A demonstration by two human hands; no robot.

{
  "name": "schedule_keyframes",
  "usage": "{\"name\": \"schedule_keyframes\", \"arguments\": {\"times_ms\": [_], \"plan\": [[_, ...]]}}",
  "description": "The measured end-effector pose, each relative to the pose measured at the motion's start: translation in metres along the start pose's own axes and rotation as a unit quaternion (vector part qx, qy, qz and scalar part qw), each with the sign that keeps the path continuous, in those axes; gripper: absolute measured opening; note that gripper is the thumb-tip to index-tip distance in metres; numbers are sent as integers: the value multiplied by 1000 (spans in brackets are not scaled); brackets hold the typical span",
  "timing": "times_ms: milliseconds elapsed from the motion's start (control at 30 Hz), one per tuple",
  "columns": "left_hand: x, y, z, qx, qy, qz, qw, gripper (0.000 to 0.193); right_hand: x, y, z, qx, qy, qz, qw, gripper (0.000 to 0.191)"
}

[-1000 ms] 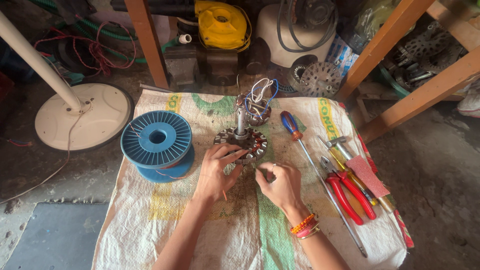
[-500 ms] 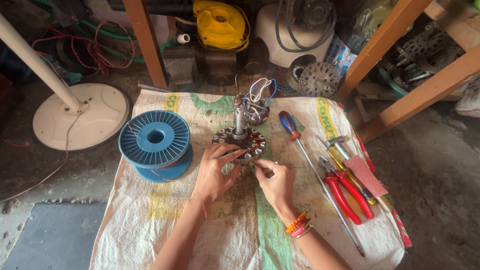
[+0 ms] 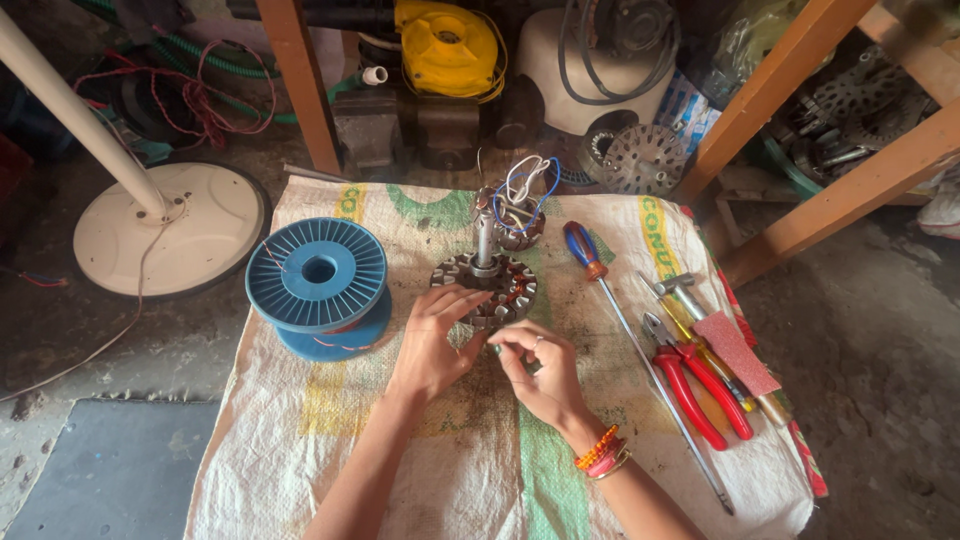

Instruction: The person winds copper wire by hand around the teeth of a motor armature mounted on a workbench, repeatedly looping and pressing the wire into slots around the rotor. They occasionally lift and reposition the wire spool and adjust the wound coils as they work around the armature.

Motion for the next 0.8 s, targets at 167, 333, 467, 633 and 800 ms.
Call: {"name": "schedule_keyframes", "arguments": {"times_ms": [167,333,467,633,800], "plan": [[2,-1,3,8,-17,22,1000,52,-6,-3,-15,69,-9,10,998,11],[4,1,0,17,-6,20,1000,51,-27,-2,-29,135,12,-17,991,11],[4,-1,-1,15,-3,5,1000,51,-30,-5,-29,133,7,-7,991,12],[5,1,-2,25,-7,12,1000,50,-19,1,-18,95,-2,-39,995,13],[2,0,0,23,-15,15,1000,49,9,5,-30,167,6,-51,985,19]]}}
Point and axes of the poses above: each hand's wrist, its own y-axis away from the middle knuckle, its own z-axis out of the palm, x = y × z, the point moved 8 cm from there along -y, towards the middle knuckle, and after that the axes turned 6 degrees about z, right-handed, at the moved point
